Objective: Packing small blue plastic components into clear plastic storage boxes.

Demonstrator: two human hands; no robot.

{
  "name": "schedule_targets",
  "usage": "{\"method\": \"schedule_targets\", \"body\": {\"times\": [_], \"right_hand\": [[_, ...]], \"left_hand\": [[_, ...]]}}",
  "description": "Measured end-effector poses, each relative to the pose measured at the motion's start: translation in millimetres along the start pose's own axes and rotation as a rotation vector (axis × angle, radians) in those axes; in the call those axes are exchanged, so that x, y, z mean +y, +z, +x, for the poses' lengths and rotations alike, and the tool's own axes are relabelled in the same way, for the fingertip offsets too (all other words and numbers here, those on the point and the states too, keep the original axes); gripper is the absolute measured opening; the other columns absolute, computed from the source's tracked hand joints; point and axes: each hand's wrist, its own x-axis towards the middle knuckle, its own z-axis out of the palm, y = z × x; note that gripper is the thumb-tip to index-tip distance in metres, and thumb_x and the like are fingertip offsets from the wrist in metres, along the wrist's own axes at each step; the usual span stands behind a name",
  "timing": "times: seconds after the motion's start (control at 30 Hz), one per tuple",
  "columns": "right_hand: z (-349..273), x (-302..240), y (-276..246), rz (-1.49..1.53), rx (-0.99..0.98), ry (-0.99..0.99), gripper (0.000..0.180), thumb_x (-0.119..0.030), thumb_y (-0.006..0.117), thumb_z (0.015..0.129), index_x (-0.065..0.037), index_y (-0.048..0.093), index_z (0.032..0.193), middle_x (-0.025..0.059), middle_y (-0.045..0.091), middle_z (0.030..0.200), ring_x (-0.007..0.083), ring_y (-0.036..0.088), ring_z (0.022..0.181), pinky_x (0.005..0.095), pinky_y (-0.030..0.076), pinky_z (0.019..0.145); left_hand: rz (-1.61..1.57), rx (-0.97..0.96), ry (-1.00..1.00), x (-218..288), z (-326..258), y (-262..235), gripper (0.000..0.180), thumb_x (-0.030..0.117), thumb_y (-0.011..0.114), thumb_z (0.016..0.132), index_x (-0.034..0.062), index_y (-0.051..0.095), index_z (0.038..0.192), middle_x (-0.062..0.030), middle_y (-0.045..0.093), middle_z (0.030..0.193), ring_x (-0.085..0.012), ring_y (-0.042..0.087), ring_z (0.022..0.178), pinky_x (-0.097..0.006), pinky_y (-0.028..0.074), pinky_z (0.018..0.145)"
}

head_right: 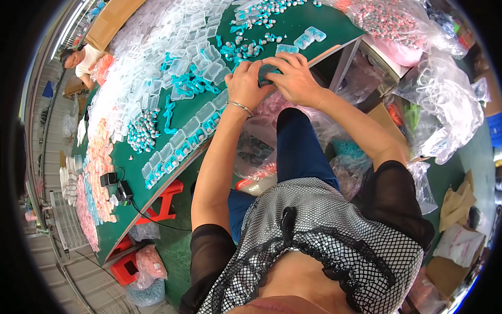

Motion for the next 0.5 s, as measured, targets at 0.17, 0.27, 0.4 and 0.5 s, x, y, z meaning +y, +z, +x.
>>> {"method": "schedule_targets", "body": {"times": [0.17, 0.27, 0.4, 0.5], "right_hand": [[0, -2, 1, 0.026, -0.009, 0.039, 0.019, -0.013, 0.064, 0.074, -0.013, 0.069, 0.092, 0.0051, 0.053, 0.127, 0.0298, 0.043, 0.121, 0.0466, 0.030, 0.098], [2, -2, -1, 0.029, -0.028, 0.047, 0.019, -0.013, 0.064, 0.074, -0.013, 0.069, 0.093, 0.0049, 0.053, 0.127, 0.0294, 0.043, 0.121, 0.0465, 0.030, 0.098], [3, -3, -4, 0.012, -0.039, 0.053, 0.022, -0.012, 0.064, 0.074, -0.014, 0.068, 0.096, 0.0050, 0.053, 0.127, 0.0282, 0.043, 0.122, 0.0456, 0.031, 0.099], [3, 0, -11, 0.058, -0.034, 0.048, 0.033, -0.011, 0.064, 0.073, -0.014, 0.064, 0.106, 0.0052, 0.053, 0.127, 0.0281, 0.043, 0.122, 0.0447, 0.032, 0.099]], "left_hand": [[-0.006, -0.003, 0.002, -1, -1, 1, 0.068, 0.031, 0.082, 0.057, 0.0141, 0.058, 0.119, -0.0049, 0.059, 0.103, -0.0243, 0.058, 0.098, -0.044, 0.037, 0.078], [-0.012, -0.008, -0.006, 0, -2, 0, 0.070, 0.031, 0.082, 0.058, 0.0136, 0.057, 0.121, -0.0053, 0.059, 0.103, -0.0245, 0.058, 0.098, -0.045, 0.037, 0.079], [-0.014, -0.013, -0.004, 0, -2, -1, 0.072, 0.032, 0.083, 0.058, 0.0130, 0.056, 0.122, -0.0057, 0.059, 0.106, -0.0250, 0.057, 0.101, -0.046, 0.037, 0.080], [0.008, -0.008, -0.001, 1, -2, -1, 0.074, 0.033, 0.083, 0.058, 0.0128, 0.055, 0.123, -0.0058, 0.059, 0.108, -0.0254, 0.057, 0.102, -0.046, 0.037, 0.081]]}}
